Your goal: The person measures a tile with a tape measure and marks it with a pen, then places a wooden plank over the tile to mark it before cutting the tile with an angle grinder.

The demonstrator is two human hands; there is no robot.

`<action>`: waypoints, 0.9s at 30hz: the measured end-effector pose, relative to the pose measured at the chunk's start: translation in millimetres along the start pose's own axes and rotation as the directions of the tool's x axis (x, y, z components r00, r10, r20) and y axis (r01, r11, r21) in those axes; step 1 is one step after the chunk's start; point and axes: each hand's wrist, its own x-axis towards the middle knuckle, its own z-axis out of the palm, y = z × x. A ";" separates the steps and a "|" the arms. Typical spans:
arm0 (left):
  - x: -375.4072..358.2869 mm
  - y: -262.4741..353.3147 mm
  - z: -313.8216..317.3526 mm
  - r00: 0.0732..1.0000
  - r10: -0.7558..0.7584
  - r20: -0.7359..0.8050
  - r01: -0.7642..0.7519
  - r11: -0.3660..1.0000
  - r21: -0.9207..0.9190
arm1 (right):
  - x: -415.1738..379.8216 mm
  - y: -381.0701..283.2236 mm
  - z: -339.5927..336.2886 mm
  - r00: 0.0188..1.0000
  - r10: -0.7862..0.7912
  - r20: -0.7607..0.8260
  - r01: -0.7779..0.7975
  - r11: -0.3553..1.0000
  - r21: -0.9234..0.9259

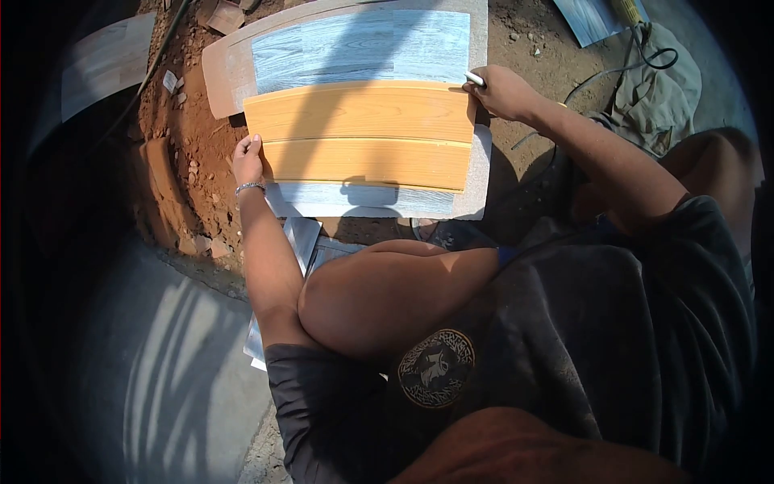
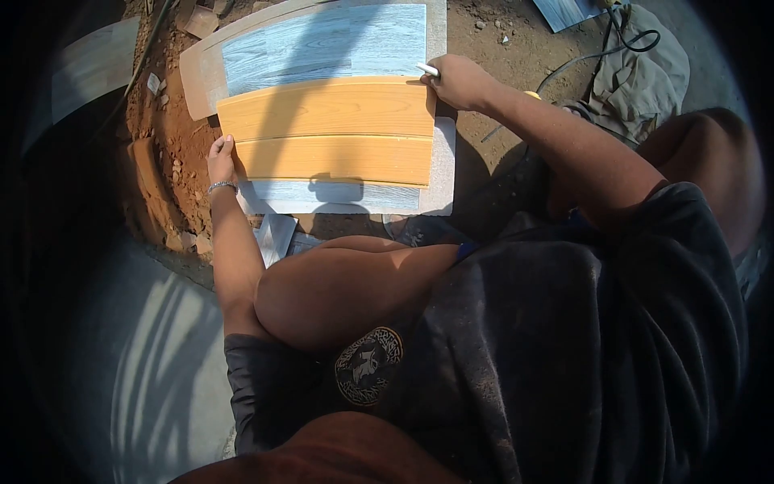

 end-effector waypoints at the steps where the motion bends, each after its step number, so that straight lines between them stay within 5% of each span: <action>1: 1.7 -2.6 -1.2 1.000 0.015 0.010 -0.015 1.000 -0.005 | 0.2 0.1 0.1 1.000 -0.001 -0.001 0.001 1.000 0.000; 9: 6.3 -4.6 -3.6 1.000 0.028 -0.002 -0.028 0.999 0.046 | 4.1 8.3 7.0 0.996 -0.071 -0.061 0.070 0.997 -0.016; 12: -3.1 12.1 2.8 0.992 0.093 -0.085 -0.065 0.956 0.286 | 2.7 1.0 1.9 1.000 0.009 -0.002 -0.009 1.000 0.001; 14: -37.1 61.8 25.1 0.928 0.270 -0.258 0.069 0.555 0.829 | 0.5 -1.9 -0.7 1.000 0.008 -0.002 -0.008 1.000 0.003; 18: -74.9 107.7 69.9 0.976 0.215 0.029 -0.157 0.605 0.781 | 4.9 4.6 3.3 0.999 -0.042 -0.025 0.041 0.999 -0.035; 20: -88.2 107.9 89.9 0.976 0.150 0.159 -0.212 0.470 0.857 | 4.6 3.5 2.7 0.999 -0.039 -0.026 0.037 0.998 -0.040; 21: -95.4 110.4 97.7 0.976 0.150 0.158 -0.211 0.470 0.857 | 3.7 3.2 2.7 0.999 -0.031 -0.026 0.030 0.999 -0.044; 23: -106.1 116.6 108.8 0.962 -0.198 0.187 -0.068 0.493 0.867 | 3.3 2.5 2.5 0.999 -0.033 -0.025 0.032 0.998 -0.045; 27: -111.1 94.7 121.9 0.974 -0.186 0.130 -0.051 0.379 0.924 | 5.0 1.8 2.2 0.999 -0.023 -0.021 0.022 0.999 -0.049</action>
